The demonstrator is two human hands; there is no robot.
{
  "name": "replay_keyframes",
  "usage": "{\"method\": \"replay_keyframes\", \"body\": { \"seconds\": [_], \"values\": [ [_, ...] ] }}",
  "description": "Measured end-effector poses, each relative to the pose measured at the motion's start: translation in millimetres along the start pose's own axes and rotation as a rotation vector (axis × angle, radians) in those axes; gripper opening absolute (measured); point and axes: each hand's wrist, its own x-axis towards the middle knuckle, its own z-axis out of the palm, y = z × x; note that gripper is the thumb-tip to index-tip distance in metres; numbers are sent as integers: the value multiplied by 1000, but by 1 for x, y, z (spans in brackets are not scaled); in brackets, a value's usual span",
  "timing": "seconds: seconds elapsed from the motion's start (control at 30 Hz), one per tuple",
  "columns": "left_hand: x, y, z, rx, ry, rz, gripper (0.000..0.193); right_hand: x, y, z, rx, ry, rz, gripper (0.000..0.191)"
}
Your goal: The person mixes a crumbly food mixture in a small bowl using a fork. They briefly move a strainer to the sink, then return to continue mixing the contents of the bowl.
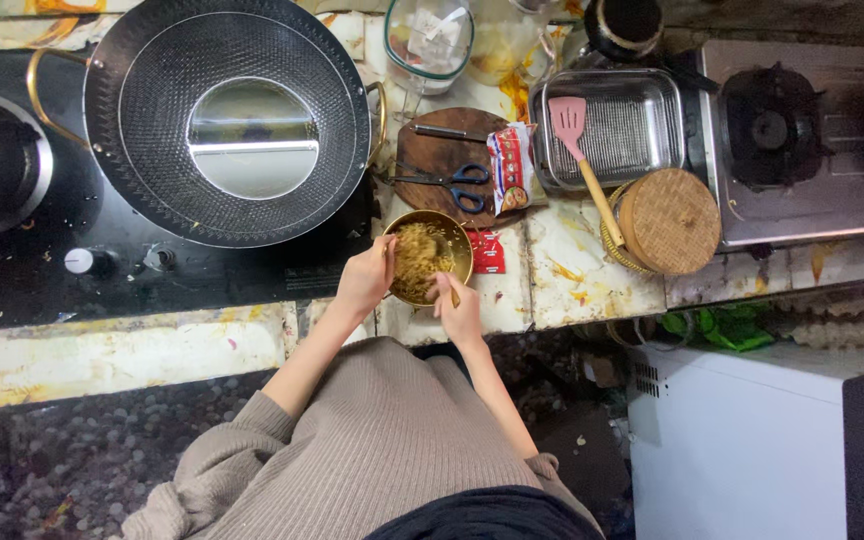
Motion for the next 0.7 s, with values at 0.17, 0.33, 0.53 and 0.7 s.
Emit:
{"method": "replay_keyframes", "body": {
  "seconds": [0.17,0.33,0.53,0.7],
  "values": [
    [-4,12,-7,-27,-19,-32,15,6,1,-9,346,-57,31,44],
    [-12,41,-39,-69,36,116,15,-19,2,-46,320,-40,-61,45],
    [-18,51,-62,-44,22,133,18,-45,4,-56,-397,34,-575,37],
    [-19,40,-59,-21,41,68,15,-46,23,-20,-482,-141,-391,25]
  ]
}}
